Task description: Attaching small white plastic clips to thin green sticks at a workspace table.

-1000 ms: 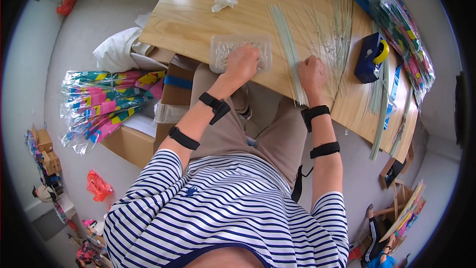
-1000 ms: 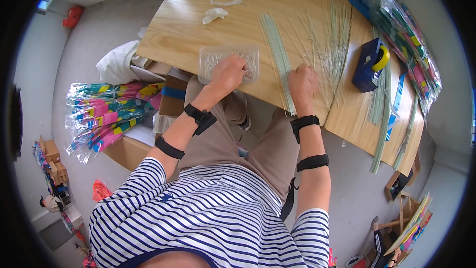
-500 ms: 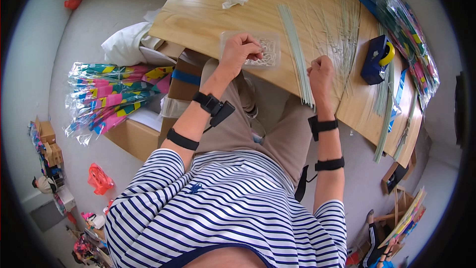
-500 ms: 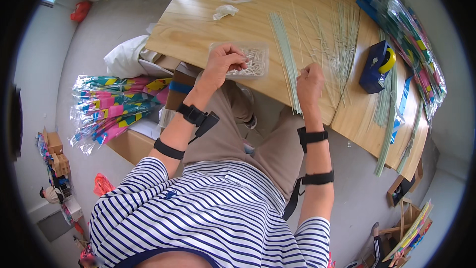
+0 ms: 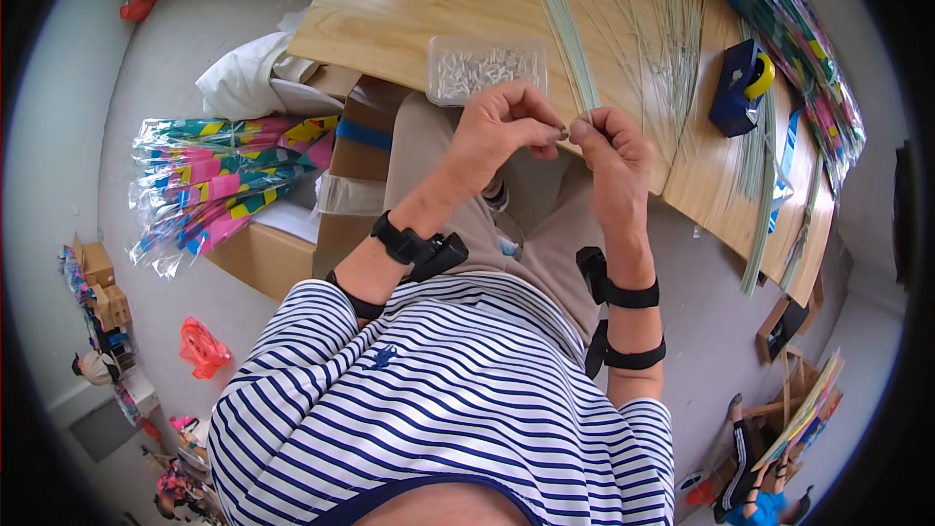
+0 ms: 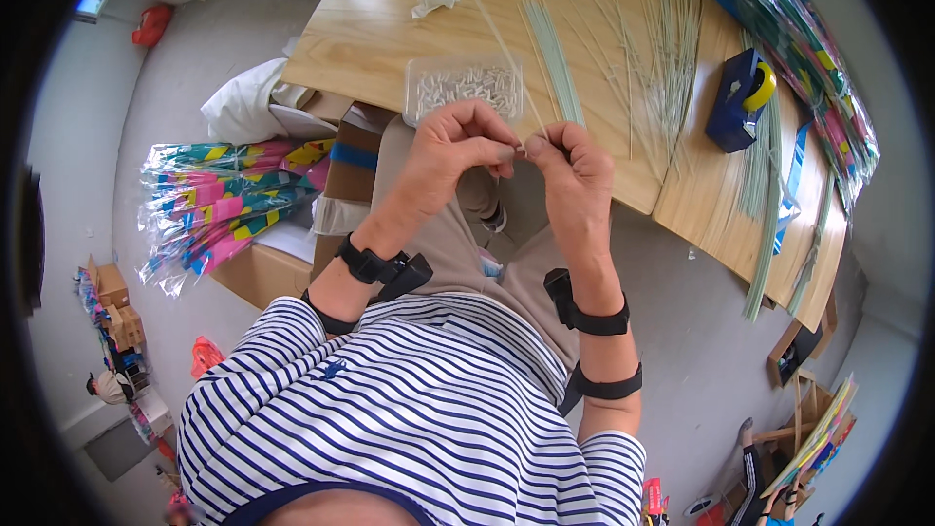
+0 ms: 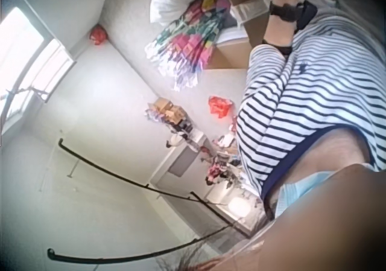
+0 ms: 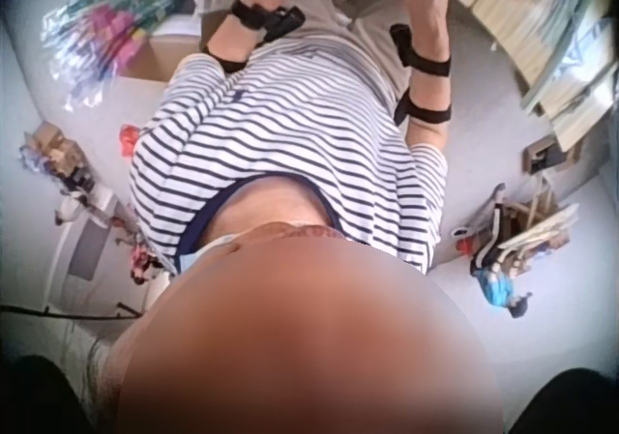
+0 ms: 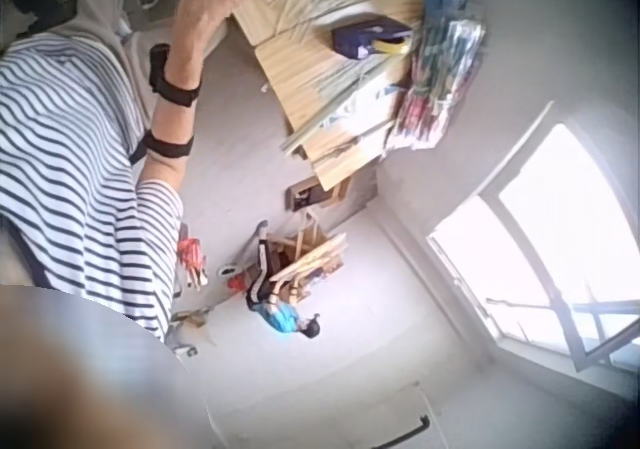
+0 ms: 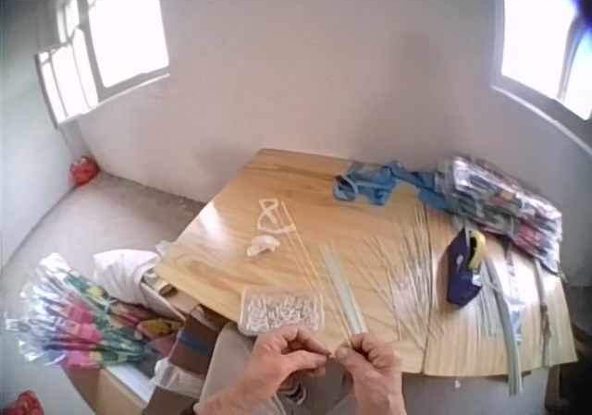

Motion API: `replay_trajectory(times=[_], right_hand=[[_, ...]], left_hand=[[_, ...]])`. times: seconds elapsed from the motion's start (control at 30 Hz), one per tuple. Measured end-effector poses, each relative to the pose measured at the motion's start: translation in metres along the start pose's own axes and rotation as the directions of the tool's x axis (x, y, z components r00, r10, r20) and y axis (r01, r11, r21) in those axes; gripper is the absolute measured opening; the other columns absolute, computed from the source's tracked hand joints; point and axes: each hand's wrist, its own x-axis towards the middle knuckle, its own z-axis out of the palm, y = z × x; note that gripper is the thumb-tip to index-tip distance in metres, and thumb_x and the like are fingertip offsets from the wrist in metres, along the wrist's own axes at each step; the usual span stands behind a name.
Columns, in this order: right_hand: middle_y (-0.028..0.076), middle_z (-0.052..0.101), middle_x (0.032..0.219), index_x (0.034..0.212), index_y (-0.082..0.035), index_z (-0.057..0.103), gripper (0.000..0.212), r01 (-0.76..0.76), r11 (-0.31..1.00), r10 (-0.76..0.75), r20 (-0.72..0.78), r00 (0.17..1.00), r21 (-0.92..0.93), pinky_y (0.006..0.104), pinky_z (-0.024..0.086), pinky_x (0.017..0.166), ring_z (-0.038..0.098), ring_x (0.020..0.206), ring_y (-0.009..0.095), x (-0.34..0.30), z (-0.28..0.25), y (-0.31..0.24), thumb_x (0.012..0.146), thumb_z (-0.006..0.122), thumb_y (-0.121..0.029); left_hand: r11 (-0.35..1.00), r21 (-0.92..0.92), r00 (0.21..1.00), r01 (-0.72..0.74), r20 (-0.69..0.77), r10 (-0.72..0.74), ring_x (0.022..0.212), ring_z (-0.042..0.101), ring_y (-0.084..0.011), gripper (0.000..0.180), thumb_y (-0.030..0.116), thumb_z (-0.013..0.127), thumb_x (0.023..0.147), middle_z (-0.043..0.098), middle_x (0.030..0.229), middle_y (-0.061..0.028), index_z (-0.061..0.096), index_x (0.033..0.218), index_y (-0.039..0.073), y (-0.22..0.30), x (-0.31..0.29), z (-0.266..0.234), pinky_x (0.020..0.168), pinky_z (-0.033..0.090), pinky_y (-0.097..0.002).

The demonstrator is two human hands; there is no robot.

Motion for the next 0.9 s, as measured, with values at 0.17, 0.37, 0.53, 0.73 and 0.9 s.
replay_trajectory(times=[0.17,0.37,0.53,0.73,0.9], right_hand=[[-0.004,0.057,0.074,0.086,0.001,0.064,0.009,-0.010,0.990,0.018,-0.052,0.998,0.140,0.0188,0.032,0.057,0.043,0.066,0.002,-0.008,0.000,-0.015,0.089,0.064,-0.008],[-0.002,0.061,0.075,0.089,0.001,0.064,0.011,-0.036,0.912,0.054,-0.033,0.998,0.409,0.0187,0.028,0.052,0.039,0.060,0.002,-0.013,0.014,-0.013,0.090,0.067,-0.010],[-0.001,0.061,0.076,0.089,0.000,0.064,0.010,-0.097,0.851,0.084,0.049,0.995,0.516,0.0182,0.026,0.051,0.039,0.059,0.001,-0.013,0.019,-0.014,0.091,0.065,-0.010],[0.003,0.059,0.071,0.085,0.002,0.062,0.012,-0.026,0.999,0.029,-0.076,0.997,0.046,0.0241,0.035,0.054,0.045,0.060,0.009,-0.019,0.010,-0.017,0.091,0.064,-0.009],[0.009,0.051,0.069,0.083,0.004,0.059,0.009,0.142,0.872,-0.190,-0.057,0.980,-0.469,0.0295,0.039,0.057,0.045,0.060,0.017,-0.049,-0.030,0.017,0.087,0.064,-0.003]], left_hand=[[0.999,-0.034,0.998,0.040,-0.047,-0.042,0.074,0.063,-0.0103,0.010,-0.002,0.067,0.083,0.067,0.086,-0.0056,0.064,0.092,0.001,0.001,-0.005,-0.004,0.068,0.052,-0.0223],[0.984,-0.172,0.999,-0.045,-0.015,0.043,0.077,0.062,-0.0086,0.013,0.000,0.070,0.084,0.067,0.088,-0.0037,0.065,0.096,0.002,-0.007,-0.005,0.010,0.069,0.052,-0.0211],[0.960,-0.251,0.992,-0.123,-0.026,0.120,0.081,0.062,-0.0081,0.011,-0.001,0.068,0.086,0.067,0.094,-0.0036,0.065,0.097,0.003,-0.009,-0.005,0.010,0.071,0.051,-0.0208],[0.956,-0.241,0.985,-0.167,-0.077,0.153,0.086,0.064,-0.0111,0.007,0.003,0.063,0.091,0.066,0.108,-0.0104,0.062,0.098,0.003,0.000,0.003,-0.004,0.079,0.052,-0.0245],[0.947,-0.103,0.951,-0.304,-0.093,0.295,0.087,0.064,-0.0130,0.005,0.005,0.062,0.092,0.066,0.112,-0.0155,0.061,0.096,0.003,0.032,0.016,-0.030,0.080,0.052,-0.0261]])
